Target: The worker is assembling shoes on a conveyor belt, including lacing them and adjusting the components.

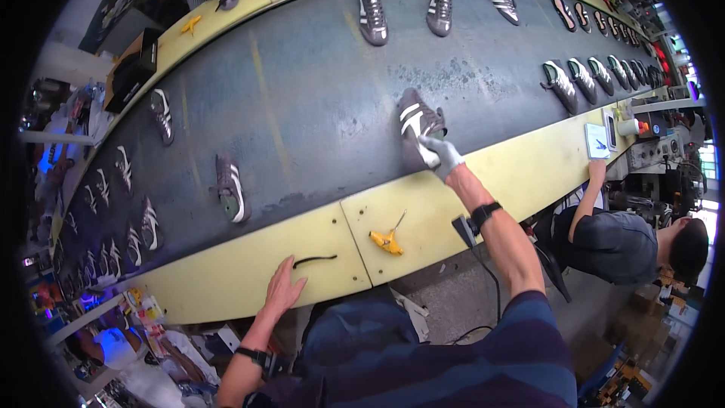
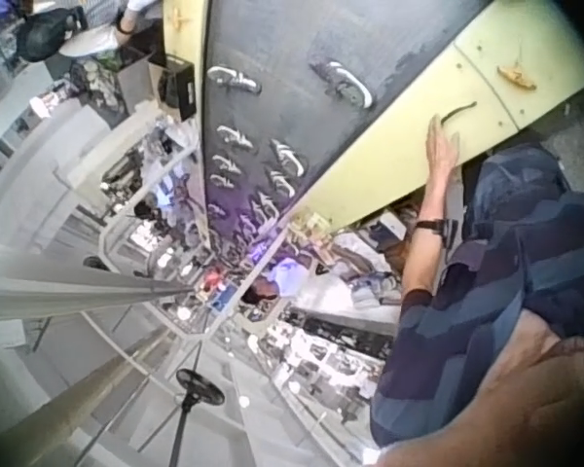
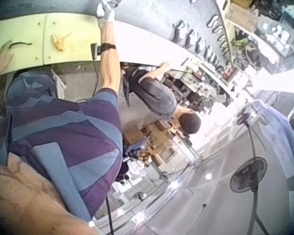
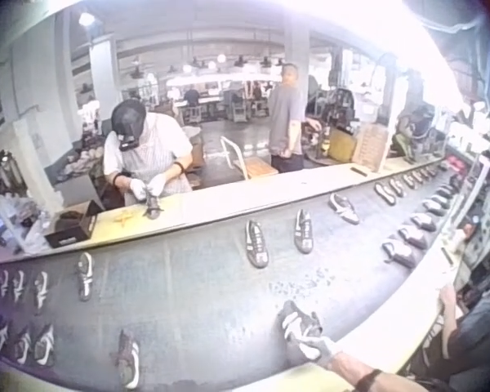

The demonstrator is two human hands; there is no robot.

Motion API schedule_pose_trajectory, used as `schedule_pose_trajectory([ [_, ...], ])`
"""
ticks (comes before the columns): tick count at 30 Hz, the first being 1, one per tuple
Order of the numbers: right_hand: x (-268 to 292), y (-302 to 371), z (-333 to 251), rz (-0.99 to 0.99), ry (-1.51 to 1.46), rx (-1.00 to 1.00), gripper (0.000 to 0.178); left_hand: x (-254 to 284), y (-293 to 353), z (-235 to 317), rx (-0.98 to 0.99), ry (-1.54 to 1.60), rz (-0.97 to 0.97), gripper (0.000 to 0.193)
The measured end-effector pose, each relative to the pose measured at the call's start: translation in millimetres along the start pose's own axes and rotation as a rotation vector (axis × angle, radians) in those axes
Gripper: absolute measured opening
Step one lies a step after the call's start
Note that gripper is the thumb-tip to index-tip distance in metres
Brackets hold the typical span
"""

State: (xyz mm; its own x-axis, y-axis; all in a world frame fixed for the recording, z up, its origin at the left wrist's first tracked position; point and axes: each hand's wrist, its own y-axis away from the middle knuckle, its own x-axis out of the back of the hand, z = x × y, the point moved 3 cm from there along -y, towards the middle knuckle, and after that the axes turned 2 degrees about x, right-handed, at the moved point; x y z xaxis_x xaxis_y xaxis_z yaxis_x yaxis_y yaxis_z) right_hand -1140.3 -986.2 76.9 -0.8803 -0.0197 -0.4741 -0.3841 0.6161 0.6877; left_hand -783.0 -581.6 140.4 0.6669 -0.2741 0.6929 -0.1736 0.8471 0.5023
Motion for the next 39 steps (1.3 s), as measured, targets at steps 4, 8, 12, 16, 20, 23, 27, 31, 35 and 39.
schedule_pose_trajectory([
  [4,-50.1,125.9,74.1,-0.107,0.069,-0.036,0.037,-2.7,-20.0,21.7,-0.193,-0.076,-0.027,0.067],
  [8,-109.1,230.4,145.0,-0.317,0.114,-0.235,0.059,-19.9,-37.6,-4.8,-0.220,-0.131,-0.170,0.033],
  [12,-93.6,285.2,230.4,-0.103,0.816,-0.194,0.074,-20.3,-51.0,-10.7,-0.078,0.100,-0.227,0.023],
  [16,-106.7,300.4,302.8,0.111,1.221,0.034,0.075,-28.8,-31.2,-7.3,-0.116,0.180,-0.172,0.028],
  [20,-144.9,273.0,335.0,0.237,1.330,0.190,0.071,-23.0,-2.3,-2.8,-0.150,0.299,-0.052,0.038],
  [23,-167.4,245.8,342.9,0.256,1.461,0.030,0.078,-21.1,9.1,-18.4,-0.149,0.326,-0.102,0.049],
  [27,-179.2,238.5,325.9,0.028,1.582,-0.122,0.087,-32.5,28.1,-28.2,-0.096,0.570,-0.214,0.056],
  [31,-160.3,224.6,321.2,-0.109,1.636,-0.172,0.092,-21.8,42.8,15.6,-0.054,0.362,-0.135,0.062],
  [35,-154.2,214.9,320.4,-0.293,1.668,-0.208,0.093,-9.8,39.6,62.7,-0.040,0.099,0.050,0.054],
  [39,-162.7,217.0,306.3,-0.352,1.713,-0.206,0.087,-31.5,16.9,49.9,-0.053,0.120,0.148,0.035],
])
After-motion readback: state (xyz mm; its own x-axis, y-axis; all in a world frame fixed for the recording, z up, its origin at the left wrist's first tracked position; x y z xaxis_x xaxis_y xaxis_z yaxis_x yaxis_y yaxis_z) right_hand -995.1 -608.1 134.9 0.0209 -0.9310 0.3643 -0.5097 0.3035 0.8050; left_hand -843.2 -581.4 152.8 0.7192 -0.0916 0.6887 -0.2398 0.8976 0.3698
